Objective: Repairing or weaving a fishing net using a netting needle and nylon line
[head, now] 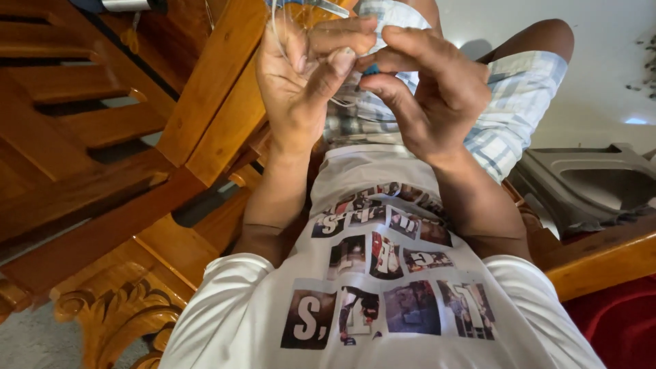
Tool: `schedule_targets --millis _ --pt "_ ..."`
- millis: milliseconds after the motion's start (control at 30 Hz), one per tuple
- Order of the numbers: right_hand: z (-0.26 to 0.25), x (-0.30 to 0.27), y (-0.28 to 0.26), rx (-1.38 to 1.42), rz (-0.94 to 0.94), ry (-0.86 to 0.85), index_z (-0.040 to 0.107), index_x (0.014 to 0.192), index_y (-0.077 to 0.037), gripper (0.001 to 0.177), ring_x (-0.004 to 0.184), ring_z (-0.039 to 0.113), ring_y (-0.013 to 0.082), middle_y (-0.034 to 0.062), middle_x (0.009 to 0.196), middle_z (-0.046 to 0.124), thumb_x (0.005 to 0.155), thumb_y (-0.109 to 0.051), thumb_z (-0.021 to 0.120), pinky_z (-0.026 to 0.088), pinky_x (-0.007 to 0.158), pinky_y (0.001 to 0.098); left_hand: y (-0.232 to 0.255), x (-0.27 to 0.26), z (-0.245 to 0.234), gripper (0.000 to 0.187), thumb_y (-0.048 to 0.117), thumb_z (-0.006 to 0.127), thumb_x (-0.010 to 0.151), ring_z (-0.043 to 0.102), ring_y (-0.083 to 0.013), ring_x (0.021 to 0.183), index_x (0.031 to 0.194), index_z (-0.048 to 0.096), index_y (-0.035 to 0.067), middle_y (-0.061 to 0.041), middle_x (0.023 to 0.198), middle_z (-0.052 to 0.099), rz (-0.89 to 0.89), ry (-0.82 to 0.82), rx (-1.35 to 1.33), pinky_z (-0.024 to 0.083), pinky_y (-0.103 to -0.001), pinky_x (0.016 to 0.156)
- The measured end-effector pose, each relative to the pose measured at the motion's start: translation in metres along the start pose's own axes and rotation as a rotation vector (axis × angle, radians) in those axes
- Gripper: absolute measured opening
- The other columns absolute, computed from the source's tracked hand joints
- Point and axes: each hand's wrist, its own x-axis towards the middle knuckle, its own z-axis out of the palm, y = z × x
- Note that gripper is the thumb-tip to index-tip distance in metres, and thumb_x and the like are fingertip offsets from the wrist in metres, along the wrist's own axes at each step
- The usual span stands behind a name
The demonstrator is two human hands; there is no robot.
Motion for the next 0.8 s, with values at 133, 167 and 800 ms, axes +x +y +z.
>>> schedule_targets --millis 133,167,800 --pt "0.002 0.005 0.006 -0.231 -0.375 -0.035 0.062 0.099 -0.004 0.01 0.076 0.056 0.0232 0.012 0.092 0.062 0.093 -0.011 0.065 0.046 0.067 0.0345 -0.005 -0.001 -0.002 0.024 0.005 0.059 0.093 0.066 -0.0252 0.107 0.088 0.038 0.014 -0.012 0.097 0.069 0.035 -0.034 0.007 0.054 -0.039 0.101" --pt "0.005 0.002 0.009 -0.323 -0.489 0.006 0.062 0.104 -0.015 0.014 0.085 0.05 0.0203 0.0058 0.101 0.057 0.092 -0.015 0.067 0.043 0.071 0.0329 -0.005 -0.002 -0.002 0.025 -0.006 0.055 0.091 0.067 -0.0222 0.108 0.084 0.042 0.014 -0.009 0.096 0.07 0.042 -0.024 0.017 0.054 -0.038 0.103" --pt "-0.03 -0.005 -0.041 -0.45 0.169 -0.418 0.063 0.11 0.01 0.018 0.072 0.067 0.0269 0.0191 0.085 0.067 0.102 -0.006 0.067 0.05 0.06 0.0349 -0.013 -0.008 -0.006 0.021 -0.012 0.044 0.083 0.068 -0.0255 0.09 0.082 0.038 0.008 -0.014 0.087 0.062 0.236 0.004 0.261 0.05 -0.044 0.098"
